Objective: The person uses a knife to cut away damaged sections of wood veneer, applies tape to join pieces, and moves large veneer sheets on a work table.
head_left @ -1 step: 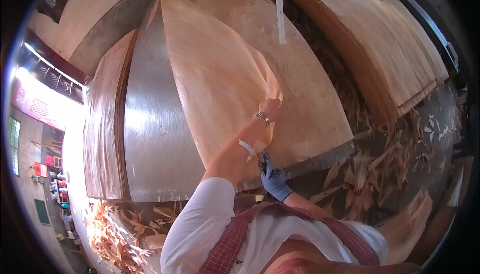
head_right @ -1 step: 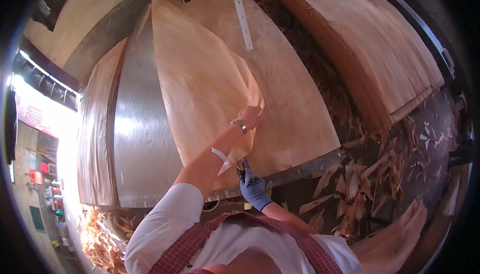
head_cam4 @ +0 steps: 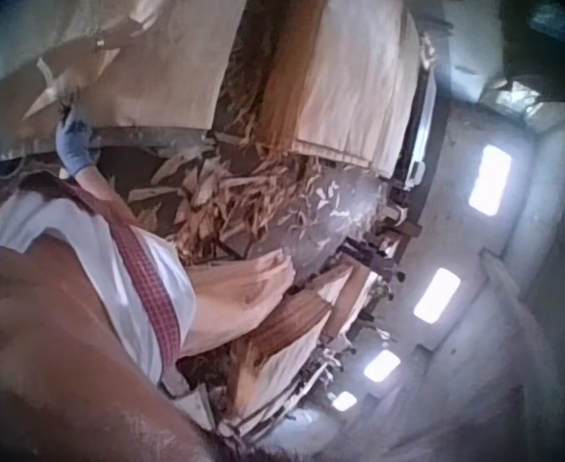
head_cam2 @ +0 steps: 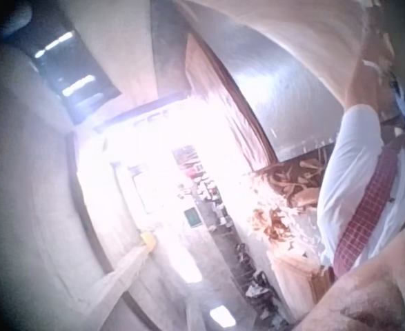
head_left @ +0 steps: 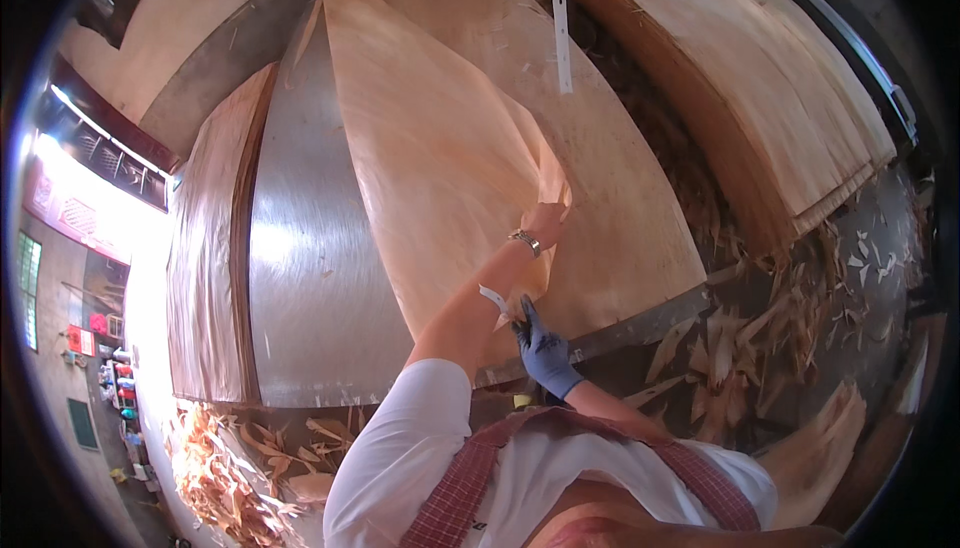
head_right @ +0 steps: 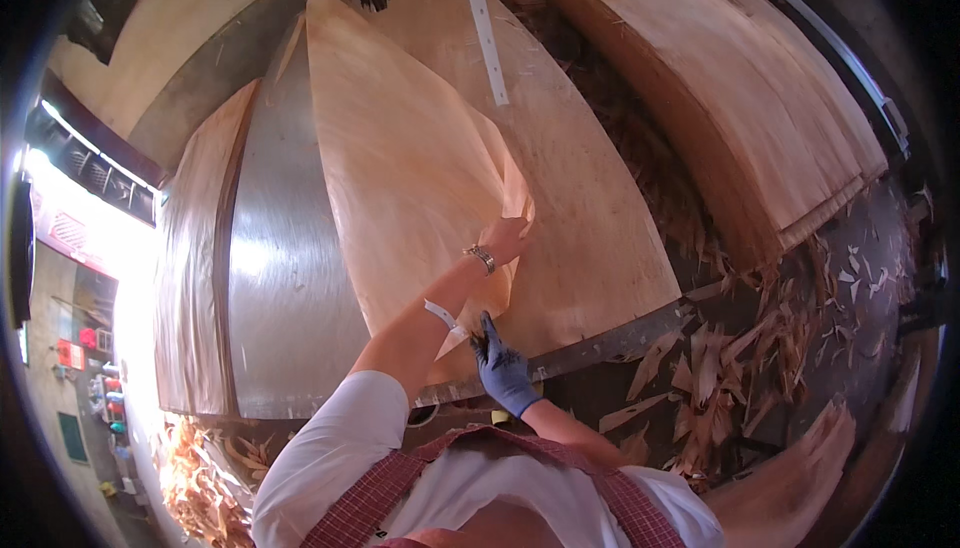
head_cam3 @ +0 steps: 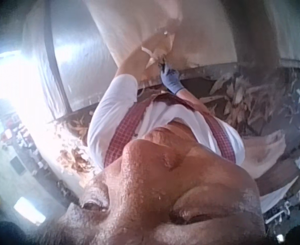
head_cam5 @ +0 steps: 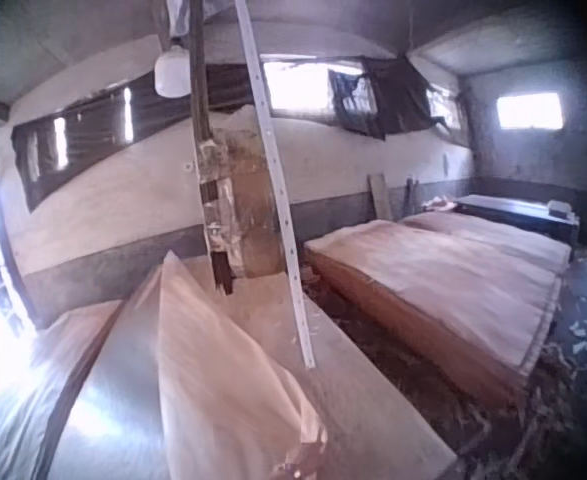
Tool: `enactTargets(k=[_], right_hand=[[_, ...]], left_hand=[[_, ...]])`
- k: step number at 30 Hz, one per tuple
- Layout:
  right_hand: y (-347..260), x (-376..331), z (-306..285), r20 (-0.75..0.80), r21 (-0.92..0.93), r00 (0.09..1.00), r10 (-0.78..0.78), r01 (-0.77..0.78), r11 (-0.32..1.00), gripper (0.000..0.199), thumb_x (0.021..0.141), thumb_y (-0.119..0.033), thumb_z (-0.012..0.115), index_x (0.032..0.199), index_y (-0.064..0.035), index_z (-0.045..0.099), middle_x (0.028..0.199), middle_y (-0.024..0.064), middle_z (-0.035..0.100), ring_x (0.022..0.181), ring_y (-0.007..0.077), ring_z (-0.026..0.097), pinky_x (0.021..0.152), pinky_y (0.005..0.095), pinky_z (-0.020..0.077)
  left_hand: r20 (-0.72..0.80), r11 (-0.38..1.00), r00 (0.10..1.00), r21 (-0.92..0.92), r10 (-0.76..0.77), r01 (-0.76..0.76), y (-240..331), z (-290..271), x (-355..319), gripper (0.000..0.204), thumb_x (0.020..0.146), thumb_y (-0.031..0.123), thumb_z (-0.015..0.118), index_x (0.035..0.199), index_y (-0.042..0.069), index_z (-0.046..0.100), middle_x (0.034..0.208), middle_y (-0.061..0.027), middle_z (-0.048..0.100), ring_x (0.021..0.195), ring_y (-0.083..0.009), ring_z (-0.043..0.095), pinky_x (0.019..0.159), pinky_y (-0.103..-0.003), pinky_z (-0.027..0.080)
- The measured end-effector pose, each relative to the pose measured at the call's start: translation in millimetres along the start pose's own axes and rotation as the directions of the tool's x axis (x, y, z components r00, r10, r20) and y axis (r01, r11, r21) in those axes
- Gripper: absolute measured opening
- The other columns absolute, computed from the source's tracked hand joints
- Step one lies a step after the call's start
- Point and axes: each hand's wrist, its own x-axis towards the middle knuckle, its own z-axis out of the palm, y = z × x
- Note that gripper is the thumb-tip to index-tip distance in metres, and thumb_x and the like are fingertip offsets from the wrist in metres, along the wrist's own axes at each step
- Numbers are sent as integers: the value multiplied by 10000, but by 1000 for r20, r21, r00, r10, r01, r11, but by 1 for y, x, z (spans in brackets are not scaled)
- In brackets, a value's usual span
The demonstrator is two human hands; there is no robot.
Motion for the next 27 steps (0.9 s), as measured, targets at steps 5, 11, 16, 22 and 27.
enactTargets(k=[5, 11, 16, 22, 27], right_hand=[[28, 45, 13, 180, 91, 977, 117, -135, 987, 439, 975, -296, 550, 1381, -144, 485, 1056, 172, 685, 739, 281, 683, 652, 437, 524], [48, 76, -56, 653, 604, 662, 366, -748, 275, 309, 941, -280, 601, 1210, -138, 551, 798, 37, 647, 620, 212, 602, 558, 365, 470], [72, 87, -190, 688, 644, 642, 338, -755, 122, 214, 928, -340, 636, 1038, -169, 571, 686, -24, 550, 504, 97, 493, 434, 266, 382], [208, 90, -368, 498, 771, 770, 399, -604, 203, 243, 912, -397, 661, 916, -171, 571, 620, -48, 505, 447, 52, 439, 384, 224, 342], [337, 105, -523, 304, 775, 824, 478, -506, 378, 307, 881, -415, 693, 812, -143, 569, 594, -27, 537, 452, 85, 483, 392, 253, 364]], left_hand=[[293, 999, 956, 45, -25, 12, 50, -43, -20, 557, 816, 609, 606, 971, 76, 653, 991, -161, 692, 949, -361, 651, 820, -478, 495], [32, 559, 764, -702, 644, -441, 183, -137, -141, 420, 972, 295, 573, 1320, 61, 544, 1054, -105, 696, 980, -205, 659, 869, -343, 490], [327, 393, 713, -916, 620, 79, 237, -95, -181, 588, 950, 354, 616, 1420, 44, 446, 1175, -94, 651, 1089, -153, 588, 966, -316, 446], [507, 432, 791, -833, 342, 347, 301, 68, -145, 562, 985, 373, 549, 1420, 34, 439, 1253, -111, 614, 1135, -179, 583, 988, -333, 446], [623, 71, 775, -782, 109, 619, 367, 160, -100, 563, 970, 393, 567, 1414, 71, 439, 1316, -115, 564, 1218, -228, 534, 1029, -408, 437]])
